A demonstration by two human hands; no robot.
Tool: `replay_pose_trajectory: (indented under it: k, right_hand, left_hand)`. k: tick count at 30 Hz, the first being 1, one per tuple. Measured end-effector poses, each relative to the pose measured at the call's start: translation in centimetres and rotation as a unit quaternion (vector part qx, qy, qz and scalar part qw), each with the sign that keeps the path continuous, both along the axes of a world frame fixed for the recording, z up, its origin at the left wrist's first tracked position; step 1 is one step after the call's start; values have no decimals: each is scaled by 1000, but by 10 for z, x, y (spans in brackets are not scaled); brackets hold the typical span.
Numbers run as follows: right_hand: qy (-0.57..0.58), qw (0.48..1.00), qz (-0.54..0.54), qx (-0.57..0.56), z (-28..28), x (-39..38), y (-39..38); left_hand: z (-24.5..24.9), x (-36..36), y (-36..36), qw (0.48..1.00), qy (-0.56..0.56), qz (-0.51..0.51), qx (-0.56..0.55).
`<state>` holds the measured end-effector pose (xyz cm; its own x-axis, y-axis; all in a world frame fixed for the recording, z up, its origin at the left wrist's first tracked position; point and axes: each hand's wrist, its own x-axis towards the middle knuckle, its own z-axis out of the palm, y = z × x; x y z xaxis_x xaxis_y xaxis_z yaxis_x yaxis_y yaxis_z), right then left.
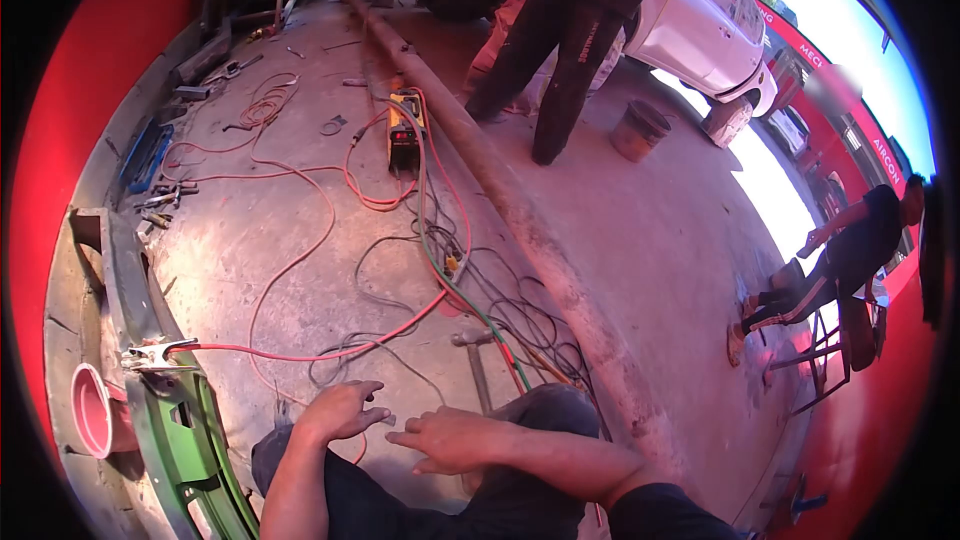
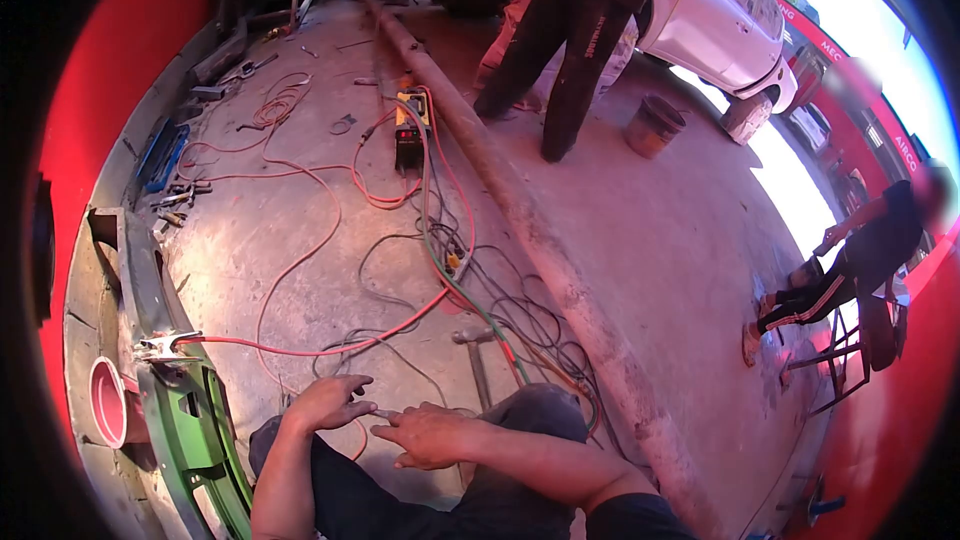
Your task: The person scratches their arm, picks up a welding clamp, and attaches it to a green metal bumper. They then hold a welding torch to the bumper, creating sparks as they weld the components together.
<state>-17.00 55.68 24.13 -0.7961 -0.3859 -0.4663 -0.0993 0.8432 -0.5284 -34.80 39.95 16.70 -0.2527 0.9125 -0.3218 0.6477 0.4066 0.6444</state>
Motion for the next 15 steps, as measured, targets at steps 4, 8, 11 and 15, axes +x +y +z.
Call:
replay_pose_trajectory:
  k: [4,8,11,15]
  right_hand:
    - [20,1000,-1,-9,-6,2,1]
    - [15,1000,-3,-9,-4,2,2]
    - [15,1000,-3,-10,-5,2,1]
    - [26,1000,-4,-10,-7,4,2]
  left_hand:
    - [6,0,1,1000,-10,5,-20]
    - [8,1,1,999,-8,8,-31]
    - [8,1,0,999,-9,11,-34]
    - [6,1,0,999,-5,7,-30]
